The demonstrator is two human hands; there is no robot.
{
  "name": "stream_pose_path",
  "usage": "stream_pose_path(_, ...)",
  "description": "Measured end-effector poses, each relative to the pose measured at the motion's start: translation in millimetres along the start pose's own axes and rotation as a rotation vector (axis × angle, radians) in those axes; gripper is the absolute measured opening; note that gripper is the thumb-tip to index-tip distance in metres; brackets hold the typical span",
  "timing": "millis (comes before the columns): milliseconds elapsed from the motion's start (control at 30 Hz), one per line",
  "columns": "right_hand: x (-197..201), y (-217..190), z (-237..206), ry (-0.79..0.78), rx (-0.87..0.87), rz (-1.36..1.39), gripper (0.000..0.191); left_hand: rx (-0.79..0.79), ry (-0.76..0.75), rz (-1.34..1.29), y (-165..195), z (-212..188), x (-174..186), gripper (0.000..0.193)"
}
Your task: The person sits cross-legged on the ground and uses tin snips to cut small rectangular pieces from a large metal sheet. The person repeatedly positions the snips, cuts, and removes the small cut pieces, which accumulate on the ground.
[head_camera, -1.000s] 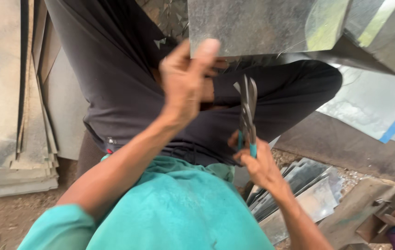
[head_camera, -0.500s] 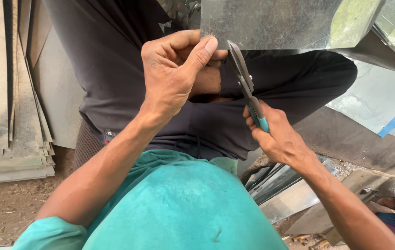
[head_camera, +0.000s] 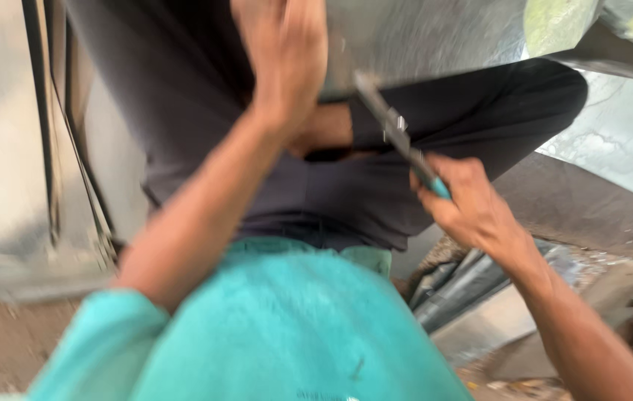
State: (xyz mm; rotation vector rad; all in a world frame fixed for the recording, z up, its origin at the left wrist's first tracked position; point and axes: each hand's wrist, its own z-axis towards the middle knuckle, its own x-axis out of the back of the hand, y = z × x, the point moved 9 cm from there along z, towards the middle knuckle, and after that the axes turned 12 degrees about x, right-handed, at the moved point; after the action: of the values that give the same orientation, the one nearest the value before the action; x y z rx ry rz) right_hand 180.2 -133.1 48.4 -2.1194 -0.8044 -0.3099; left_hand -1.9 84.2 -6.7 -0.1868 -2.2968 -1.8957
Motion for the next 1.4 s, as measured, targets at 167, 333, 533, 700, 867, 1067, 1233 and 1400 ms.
stream_pose_path(167,-34.3,37.4,-56.8,0.326,-0.173,0.346,0.051,0.141,-0.372,-0.085,-29.9,-73.3,-78.8,0.048)
stream_pose_path(333,-69.8,62.9,-68.1,0.565,-0.13,0.78,0.05,0.505,-0.863,-0.425,-11.5,-122.7,-143.1,0.029)
stream_pose_path(533,-66.2,48.9,-63.0,0.589,-0.122,0.719,0.048,0.462,-0.837,-0.33,2.6,-131.7,-151.8,0.028)
stream_pose_path(700,-60.3,43.6,-53.5,0.626,-0.084,0.695,0.036,0.43,-0.832,-0.365,-4.6,-132.1,-150.9,0.025)
stream_pose_path(867,-69.5,54.0,-54.1,0.675,-0.118,0.721,0.026,0.415,-0.845,-0.409,-14.2,-133.9,-147.3,0.024)
stream_pose_path(1067,-92.5,56.6,-47.7,0.674,-0.12,0.958,0.028,0.435,-0.786,-0.417,-5.8,-129.0,-154.1,0.022)
stream_pose_path(1233,-92.8,19.0,-44.0,0.219,0.005,0.728,0.047,0.492,-0.776,-0.291,15.6,-70.5,-88.3,0.026)
stream_pose_path(1400,-71.7,-5.0,-21.6,0.053,0.027,0.48,0.074,0.305,-0.509,-0.339,21.8,-16.2,52.0,0.027)
